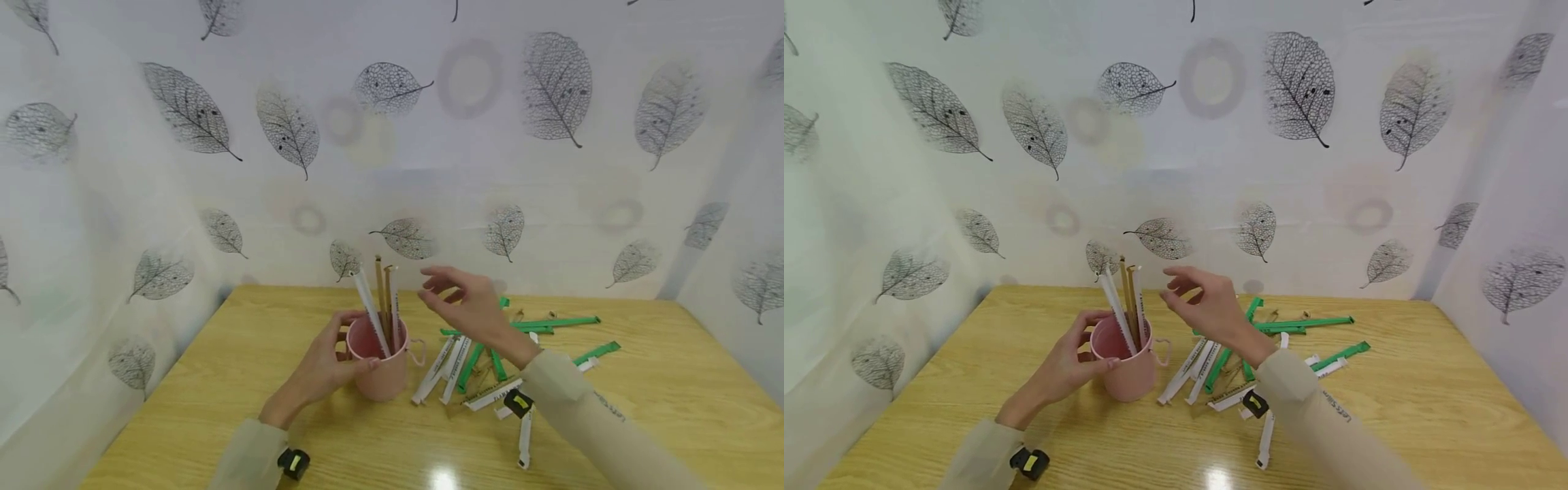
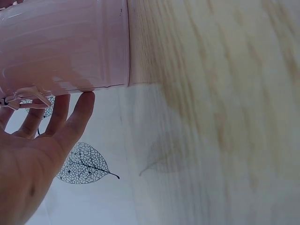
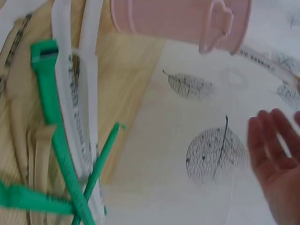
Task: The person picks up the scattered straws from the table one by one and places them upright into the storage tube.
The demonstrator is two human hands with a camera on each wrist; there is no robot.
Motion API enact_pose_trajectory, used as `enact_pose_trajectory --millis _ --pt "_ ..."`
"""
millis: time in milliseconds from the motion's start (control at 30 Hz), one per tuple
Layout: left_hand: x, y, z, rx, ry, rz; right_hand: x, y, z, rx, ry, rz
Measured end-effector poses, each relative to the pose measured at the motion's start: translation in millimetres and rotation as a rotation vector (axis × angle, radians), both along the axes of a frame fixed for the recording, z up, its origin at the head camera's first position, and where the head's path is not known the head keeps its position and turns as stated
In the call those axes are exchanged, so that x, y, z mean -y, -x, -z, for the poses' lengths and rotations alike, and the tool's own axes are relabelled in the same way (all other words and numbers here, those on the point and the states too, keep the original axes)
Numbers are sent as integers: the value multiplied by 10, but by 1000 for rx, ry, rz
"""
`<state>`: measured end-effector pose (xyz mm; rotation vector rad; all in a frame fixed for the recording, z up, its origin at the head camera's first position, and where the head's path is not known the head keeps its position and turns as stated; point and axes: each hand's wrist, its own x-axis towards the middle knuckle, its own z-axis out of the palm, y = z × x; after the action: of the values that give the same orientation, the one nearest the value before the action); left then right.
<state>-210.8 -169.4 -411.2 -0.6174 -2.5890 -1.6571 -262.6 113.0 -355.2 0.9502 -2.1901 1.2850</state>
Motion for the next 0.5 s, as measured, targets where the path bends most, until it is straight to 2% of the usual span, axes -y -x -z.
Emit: enact_pose_trajectory --millis 100,267,367,500 --pt "3 1 0 -8 -2 10 -184 50 7 85 -92 146" --pt "10 0 -3 -8 -1 8 -541 205 106 229 -209 361" --pt "7 5 1 -9 -2 8 -727 275 194 327 -254 448" --pt "5 6 15 -2 -7 7 -893 337 306 452 -312 510"
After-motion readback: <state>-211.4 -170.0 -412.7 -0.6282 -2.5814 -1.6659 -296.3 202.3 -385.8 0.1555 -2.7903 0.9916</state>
